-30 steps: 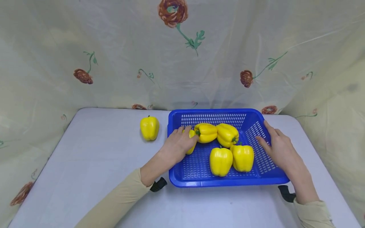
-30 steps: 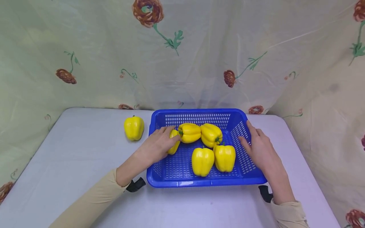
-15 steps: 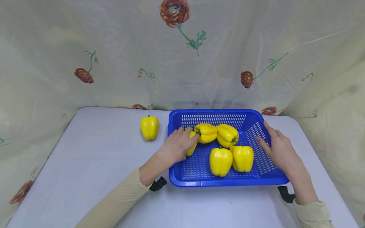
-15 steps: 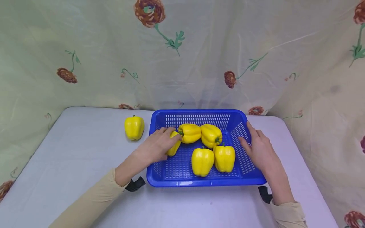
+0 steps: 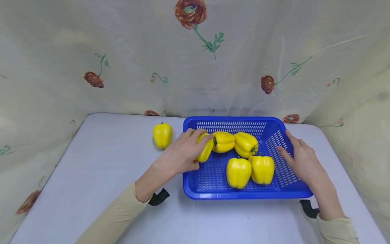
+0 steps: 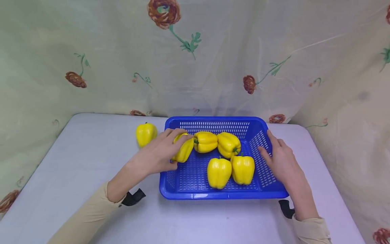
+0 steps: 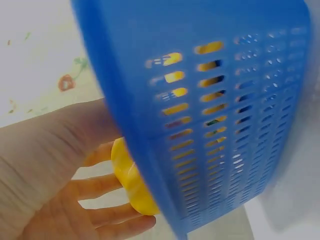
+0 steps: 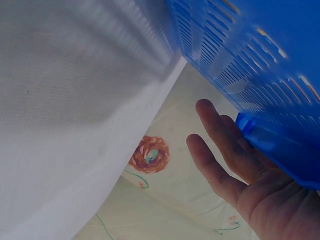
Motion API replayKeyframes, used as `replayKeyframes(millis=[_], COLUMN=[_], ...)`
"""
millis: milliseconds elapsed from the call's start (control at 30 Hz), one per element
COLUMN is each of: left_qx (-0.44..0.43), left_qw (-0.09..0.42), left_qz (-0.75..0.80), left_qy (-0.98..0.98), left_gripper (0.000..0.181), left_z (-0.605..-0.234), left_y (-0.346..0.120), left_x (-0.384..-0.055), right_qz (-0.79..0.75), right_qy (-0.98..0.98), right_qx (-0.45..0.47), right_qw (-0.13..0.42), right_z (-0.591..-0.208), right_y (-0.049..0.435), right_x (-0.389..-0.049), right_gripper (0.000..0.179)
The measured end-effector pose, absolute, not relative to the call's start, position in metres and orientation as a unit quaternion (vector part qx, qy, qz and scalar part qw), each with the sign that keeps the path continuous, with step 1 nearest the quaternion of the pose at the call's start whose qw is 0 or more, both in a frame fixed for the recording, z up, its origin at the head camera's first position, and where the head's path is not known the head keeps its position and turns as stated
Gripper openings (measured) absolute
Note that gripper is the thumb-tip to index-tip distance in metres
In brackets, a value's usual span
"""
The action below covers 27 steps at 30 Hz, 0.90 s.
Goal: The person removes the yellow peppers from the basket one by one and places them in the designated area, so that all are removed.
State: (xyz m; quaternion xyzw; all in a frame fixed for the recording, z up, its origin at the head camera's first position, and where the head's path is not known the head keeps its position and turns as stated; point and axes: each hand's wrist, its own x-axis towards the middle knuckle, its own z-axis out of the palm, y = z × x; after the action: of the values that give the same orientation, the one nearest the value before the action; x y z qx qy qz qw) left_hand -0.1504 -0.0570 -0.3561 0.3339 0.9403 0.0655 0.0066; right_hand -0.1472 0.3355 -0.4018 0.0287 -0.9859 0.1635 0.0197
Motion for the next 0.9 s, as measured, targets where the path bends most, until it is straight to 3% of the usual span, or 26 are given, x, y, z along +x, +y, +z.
replayKeyframes(millis=[600,900], left_qx=[0.315,0.232], left_qw=[-0.039,-0.079], left_qz=[0.153,0.151], left_qy=[0.936,0.958], left_gripper=[0.090,0.093], left_z=[-0.330,-0.353], left_y=[-0.102,-0.152], left_x=[-0.137,-0.145], right_qz=[0.161,0.161], right_qy=[-0.986,-0.986], right_qx=[0.031,0.034], right_qw=[0.031,0.019], right_z=[-0.403,-0.402], right_y=[0.336,0.337], right_x=[-0.150,-0.148], right_gripper=[0.079,0.079])
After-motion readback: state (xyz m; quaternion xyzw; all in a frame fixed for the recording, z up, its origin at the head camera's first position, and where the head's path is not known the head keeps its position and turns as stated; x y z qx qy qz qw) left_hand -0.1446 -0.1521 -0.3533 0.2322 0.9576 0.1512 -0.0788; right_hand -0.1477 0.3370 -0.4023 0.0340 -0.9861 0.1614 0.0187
